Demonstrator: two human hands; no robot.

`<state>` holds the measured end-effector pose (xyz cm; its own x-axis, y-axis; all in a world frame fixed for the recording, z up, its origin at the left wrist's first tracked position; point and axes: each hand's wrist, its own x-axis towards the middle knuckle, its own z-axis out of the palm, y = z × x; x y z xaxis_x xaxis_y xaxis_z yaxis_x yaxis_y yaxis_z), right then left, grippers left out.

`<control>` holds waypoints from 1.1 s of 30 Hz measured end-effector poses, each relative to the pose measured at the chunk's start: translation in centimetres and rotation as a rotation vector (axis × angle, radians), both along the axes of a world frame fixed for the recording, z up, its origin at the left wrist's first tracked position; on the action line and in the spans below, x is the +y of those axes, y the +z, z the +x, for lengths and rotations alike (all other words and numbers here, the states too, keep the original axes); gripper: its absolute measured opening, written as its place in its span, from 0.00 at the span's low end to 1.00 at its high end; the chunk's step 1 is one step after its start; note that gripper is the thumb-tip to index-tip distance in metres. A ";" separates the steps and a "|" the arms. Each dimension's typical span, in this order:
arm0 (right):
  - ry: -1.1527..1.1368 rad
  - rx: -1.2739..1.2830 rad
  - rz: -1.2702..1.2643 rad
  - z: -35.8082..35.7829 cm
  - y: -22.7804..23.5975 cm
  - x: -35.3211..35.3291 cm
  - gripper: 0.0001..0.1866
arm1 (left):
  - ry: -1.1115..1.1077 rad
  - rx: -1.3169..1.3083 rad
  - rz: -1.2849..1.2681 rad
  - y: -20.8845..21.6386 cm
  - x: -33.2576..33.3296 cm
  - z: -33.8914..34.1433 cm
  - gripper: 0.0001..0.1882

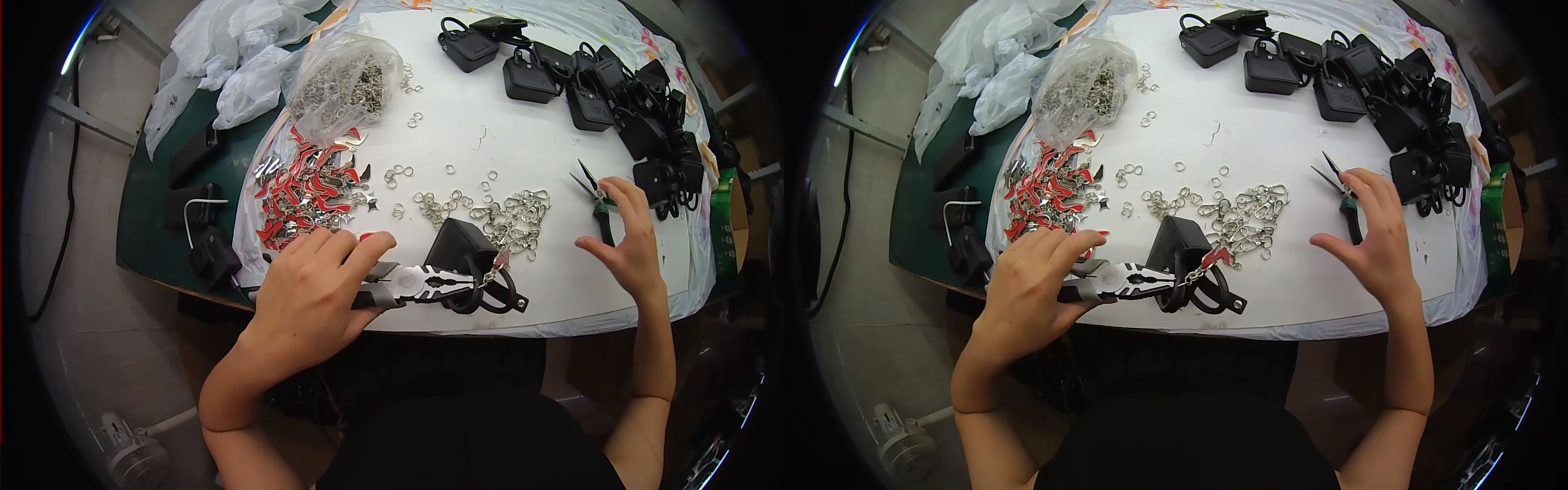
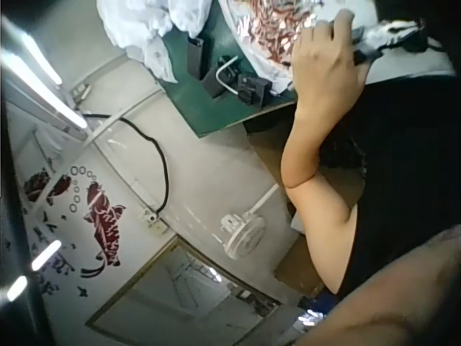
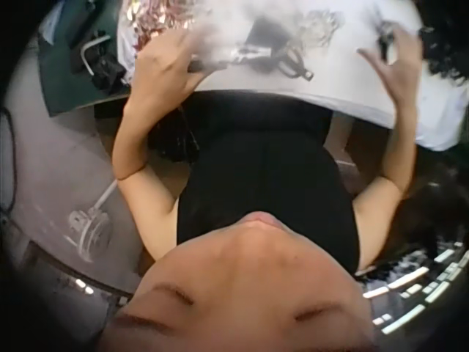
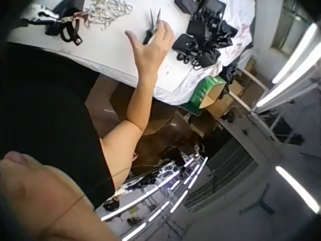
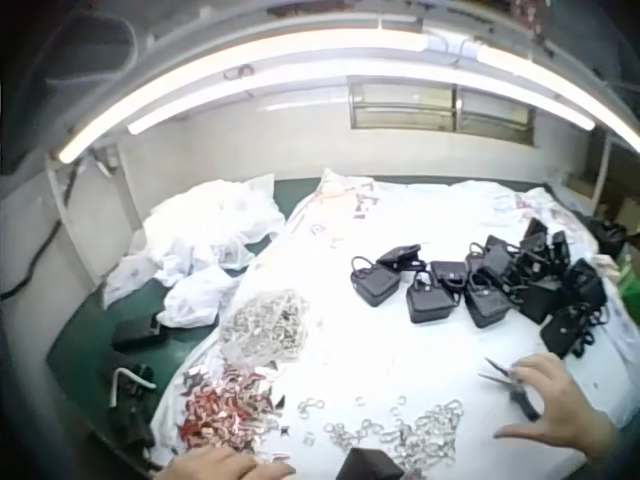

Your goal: The person attaches metal rings and charms to small black bag-shaped accessories, using two pairs of pliers to open and close the jump rings.

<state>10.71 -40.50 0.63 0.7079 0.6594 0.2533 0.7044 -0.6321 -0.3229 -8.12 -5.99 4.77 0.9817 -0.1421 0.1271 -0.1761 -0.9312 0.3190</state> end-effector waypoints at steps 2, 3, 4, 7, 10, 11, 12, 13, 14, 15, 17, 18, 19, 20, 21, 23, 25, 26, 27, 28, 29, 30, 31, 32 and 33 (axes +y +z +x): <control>-0.143 0.015 -0.193 0.9 -1.7 -4.0 0.44 | -0.043 0.035 0.057 0.3 0.5 0.3 0.22; -0.209 0.026 -0.285 1.1 -2.5 -4.7 0.46 | -0.052 0.042 0.068 0.3 0.7 0.4 0.22; -0.195 0.028 -0.266 1.2 -3.2 -5.0 0.44 | -0.062 0.049 0.080 0.4 0.9 0.5 0.22; -0.251 0.070 -0.197 1.9 -3.7 -4.6 0.34 | -0.082 0.025 0.075 0.6 1.0 0.8 0.22; -0.260 0.081 -0.142 2.2 -3.5 -3.8 0.25 | -0.082 -0.015 0.055 1.1 0.9 0.8 0.24; -0.209 0.191 -0.078 1.7 -2.7 -3.4 0.23 | -0.080 -0.028 0.049 1.3 0.9 0.8 0.25; -0.145 0.306 -0.014 0.8 -1.0 -2.3 0.22 | -0.076 -0.040 0.065 1.4 1.0 0.7 0.26; -0.082 0.422 0.048 -0.3 0.5 -1.3 0.20 | -0.075 -0.052 0.080 1.4 1.0 0.8 0.27; 0.083 0.435 0.086 -1.6 2.0 -0.7 0.22 | -0.080 -0.070 0.089 1.5 1.0 0.7 0.28; 0.245 0.435 0.109 -2.6 3.3 0.0 0.26 | -0.068 -0.062 0.077 1.4 1.0 0.7 0.29; 0.408 0.314 0.079 -4.3 5.2 1.9 0.34 | -0.037 -0.043 0.063 1.5 0.9 0.6 0.31; 0.417 0.235 0.049 -4.9 5.9 2.5 0.35 | -0.046 -0.066 0.067 1.5 1.0 0.5 0.31; 0.425 0.156 0.019 -5.3 6.5 2.8 0.37 | -0.055 -0.089 0.072 1.4 1.2 0.5 0.31; 0.418 0.100 -0.006 -5.5 6.7 3.0 0.37 | -0.064 -0.111 0.076 1.4 1.3 0.5 0.31; 0.409 0.044 -0.034 -5.7 7.0 3.1 0.38 | -0.064 -0.103 0.074 1.4 1.3 0.4 0.31; 0.413 -0.027 -0.071 -5.8 7.2 3.3 0.37 | -0.064 -0.086 0.068 1.7 1.4 0.3 0.31; 0.436 -0.054 -0.091 -5.9 7.3 3.5 0.37 | -0.043 -0.061 0.056 1.8 1.4 0.2 0.31; 0.438 -0.066 -0.096 -6.0 7.3 3.5 0.36 | -0.032 -0.048 0.050 1.7 1.4 0.1 0.32; 0.439 -0.077 -0.100 -6.1 7.3 3.6 0.36 | -0.034 -0.045 0.048 1.7 1.5 0.1 0.32; 0.441 -0.088 -0.104 -6.1 7.3 3.6 0.36 | -0.035 -0.042 0.047 1.7 1.5 0.0 0.32; 0.441 -0.050 -0.090 -6.2 7.3 3.6 0.36 | -0.036 -0.039 0.045 1.7 1.6 -0.1 0.32; 0.441 -0.014 -0.077 -6.3 7.3 3.7 0.35 | -0.035 -0.066 0.037 1.6 1.6 -0.2 0.32; 0.442 0.021 -0.063 -6.4 7.3 3.8 0.35 | -0.035 -0.094 0.030 1.5 1.5 -0.4 0.32; 0.446 0.076 -0.046 -6.4 7.2 3.8 0.35 | -0.035 -0.122 0.022 1.5 1.6 -0.6 0.31; 0.449 0.133 -0.028 -6.4 7.0 3.7 0.34 | -0.044 -0.146 0.033 1.5 1.5 -0.6 0.31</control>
